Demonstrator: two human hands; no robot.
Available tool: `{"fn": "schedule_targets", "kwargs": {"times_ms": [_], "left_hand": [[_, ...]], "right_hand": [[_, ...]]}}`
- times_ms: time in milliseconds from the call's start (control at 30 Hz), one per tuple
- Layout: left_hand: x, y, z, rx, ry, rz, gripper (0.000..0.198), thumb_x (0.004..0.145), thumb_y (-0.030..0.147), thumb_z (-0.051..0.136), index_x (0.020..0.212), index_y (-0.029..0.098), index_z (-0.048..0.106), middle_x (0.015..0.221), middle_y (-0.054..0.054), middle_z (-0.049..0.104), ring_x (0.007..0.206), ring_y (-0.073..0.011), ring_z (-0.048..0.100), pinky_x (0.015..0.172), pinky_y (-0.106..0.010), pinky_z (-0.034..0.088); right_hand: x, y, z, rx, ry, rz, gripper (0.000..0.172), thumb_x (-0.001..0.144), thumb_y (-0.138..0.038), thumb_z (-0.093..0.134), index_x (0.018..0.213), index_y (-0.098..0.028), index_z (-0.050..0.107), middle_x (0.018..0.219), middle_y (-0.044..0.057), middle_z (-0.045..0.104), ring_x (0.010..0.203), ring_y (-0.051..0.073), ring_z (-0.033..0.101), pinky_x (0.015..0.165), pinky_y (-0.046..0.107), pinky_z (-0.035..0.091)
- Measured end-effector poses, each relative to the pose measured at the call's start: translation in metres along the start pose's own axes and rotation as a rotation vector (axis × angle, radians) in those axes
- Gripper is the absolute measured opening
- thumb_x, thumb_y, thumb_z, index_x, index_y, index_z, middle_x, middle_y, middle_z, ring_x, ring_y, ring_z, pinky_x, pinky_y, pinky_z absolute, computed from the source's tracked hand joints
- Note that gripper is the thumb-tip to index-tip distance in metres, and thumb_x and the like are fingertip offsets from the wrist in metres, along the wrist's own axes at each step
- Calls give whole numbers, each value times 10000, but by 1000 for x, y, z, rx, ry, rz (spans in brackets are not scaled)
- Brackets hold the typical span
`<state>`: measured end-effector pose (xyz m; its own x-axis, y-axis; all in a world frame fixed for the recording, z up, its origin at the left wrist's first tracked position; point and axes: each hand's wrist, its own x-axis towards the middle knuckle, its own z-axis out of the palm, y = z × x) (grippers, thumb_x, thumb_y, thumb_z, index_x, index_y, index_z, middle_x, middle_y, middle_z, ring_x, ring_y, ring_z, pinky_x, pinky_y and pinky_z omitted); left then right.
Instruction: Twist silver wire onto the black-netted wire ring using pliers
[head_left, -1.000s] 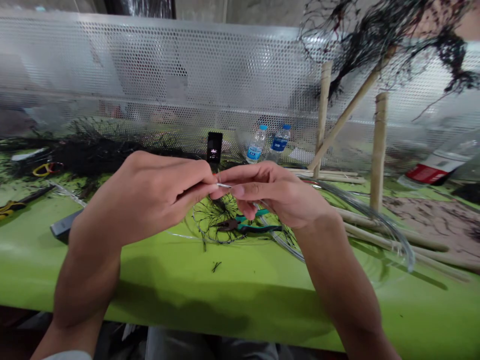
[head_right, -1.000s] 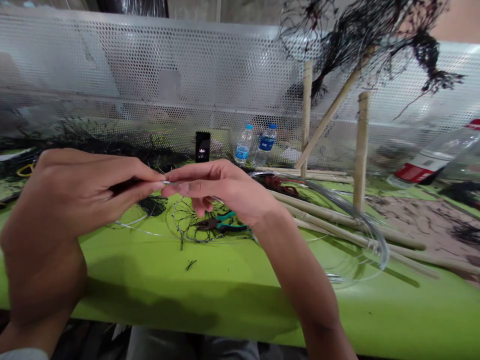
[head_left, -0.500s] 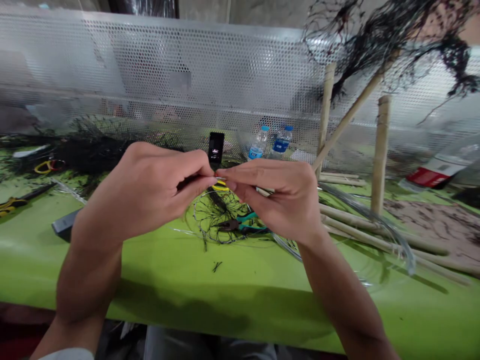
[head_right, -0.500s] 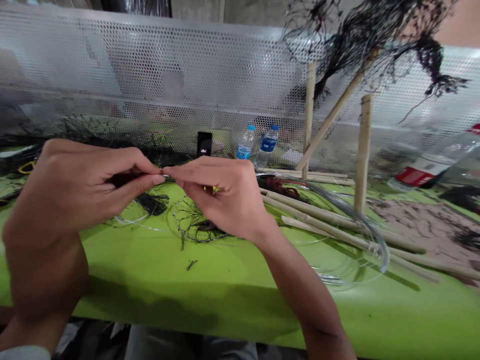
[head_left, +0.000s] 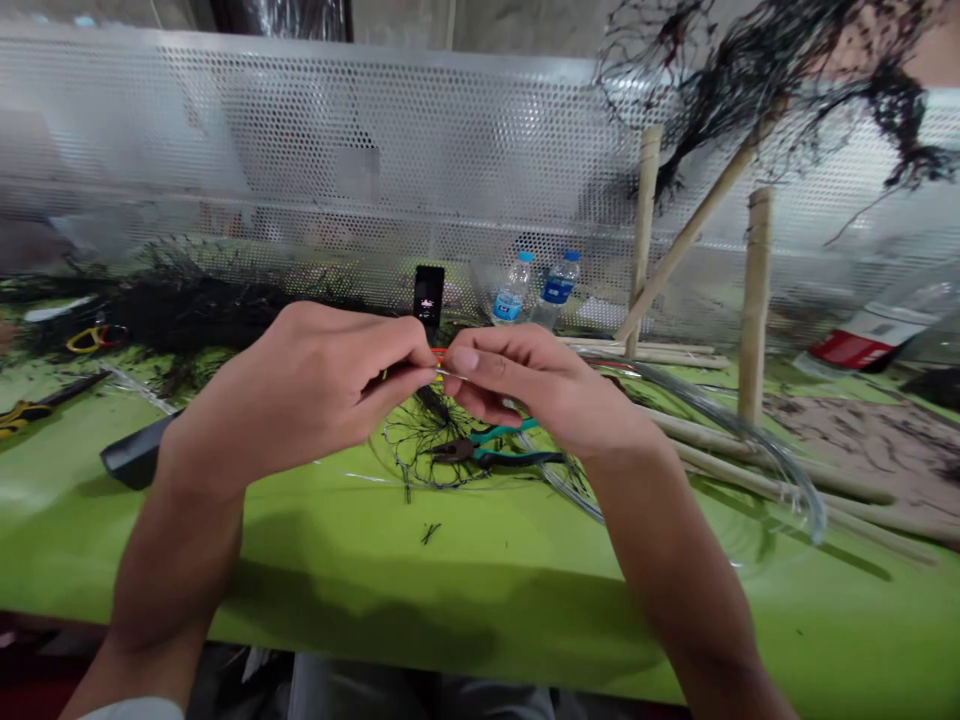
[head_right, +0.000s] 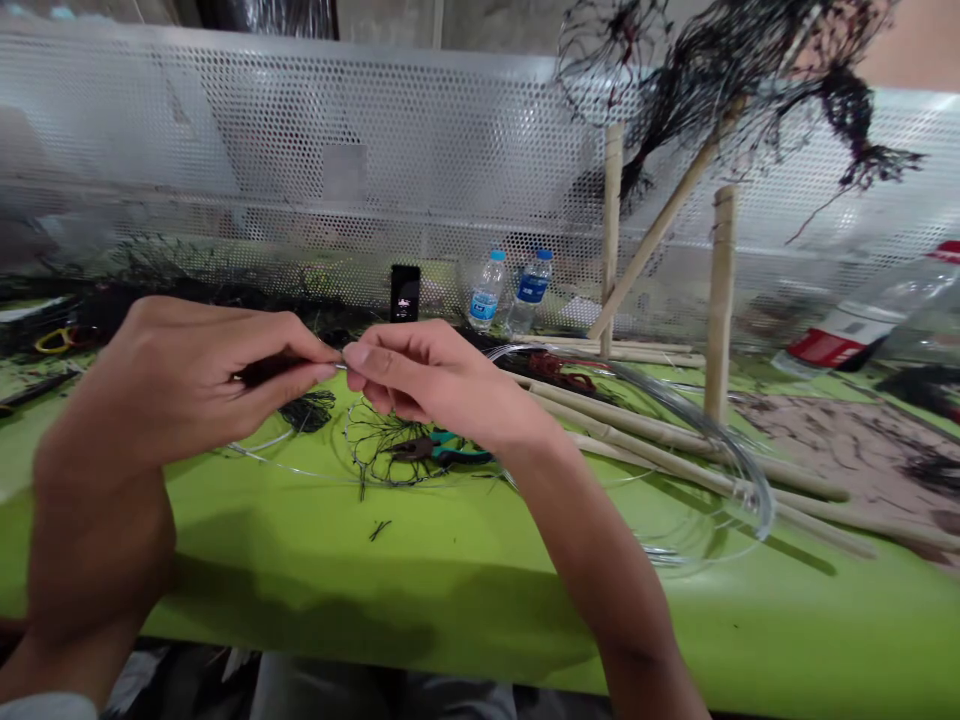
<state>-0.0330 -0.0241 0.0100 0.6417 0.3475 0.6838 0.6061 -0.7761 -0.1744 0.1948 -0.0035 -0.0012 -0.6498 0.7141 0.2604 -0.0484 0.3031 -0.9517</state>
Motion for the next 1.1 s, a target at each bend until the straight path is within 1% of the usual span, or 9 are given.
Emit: {"fn": "schedule_targets", "kwargs": {"times_ms": [100,233,367,433,533,700,867,1000,1100], "left_hand": [[0,0,-1,-22,3,47,190,1030,212,560,860,208,647,681,26,657,557,-116,580,553,-287,403],[1,2,-3,-10,-5,78,190,1031,198,559,855,204,630,664,30,627,557,-112,563,551,-284,398],[1,5,-5,4,-27,83,247,1054,204,507,834,219,620,678,26,658,569,-123,593,568,-304,402],[0,6,-6,16,-28,84,259,1055,220,516,815,223,614,632,37,626,537,-123,569,559,-310,392],[-1,7,-8,42,-11,74,272,1060,251,523,800,230,599,606,44,604,525,-128,547,561,-307,391],[-2,10,-12,-4,-54,36,282,1074,263,481,818,235,597,644,41,636,521,-124,538,587,-300,394],[-1,10,-13,-45,-60,54,257,1053,226,506,810,217,588,629,35,591,523,-121,514,584,-290,386],[0,9,-12,-35,-70,57,268,1054,213,480,803,227,574,654,25,600,558,-135,539,589,-304,386],[0,9,-10,-13,-73,55,282,1059,216,468,798,231,576,655,20,599,565,-142,549,588,-318,378]], "right_hand": [[3,4,-1,125,-58,58,353,951,-448,742,793,-142,664,583,-66,486,500,57,361,409,190,239],[5,8,-3,162,-122,86,335,918,-414,784,777,-145,642,581,-76,486,483,49,334,410,201,214],[6,9,-1,93,-130,-30,318,891,-354,817,750,-158,611,568,-99,446,489,46,321,443,212,228],[3,8,2,-56,-61,-150,321,883,-335,826,731,-161,603,577,-96,444,515,53,335,463,219,248],[-4,4,7,-438,67,-329,274,913,-268,790,733,-174,606,595,-82,490,534,62,377,496,230,293],[-15,-2,12,-1019,185,-530,254,1011,-228,643,758,-210,624,631,-66,565,558,81,439,555,258,352],[-18,-3,16,-1403,224,-696,261,1032,-230,586,776,-211,627,660,-47,607,556,106,439,545,312,359],[-17,-3,19,-1683,288,-858,332,1018,-149,563,693,-216,590,598,-37,539,534,126,396,502,335,341],[-14,1,18,-1782,300,-1001,338,985,-104,607,666,-215,593,570,-35,510,529,132,377,474,328,332]]}}
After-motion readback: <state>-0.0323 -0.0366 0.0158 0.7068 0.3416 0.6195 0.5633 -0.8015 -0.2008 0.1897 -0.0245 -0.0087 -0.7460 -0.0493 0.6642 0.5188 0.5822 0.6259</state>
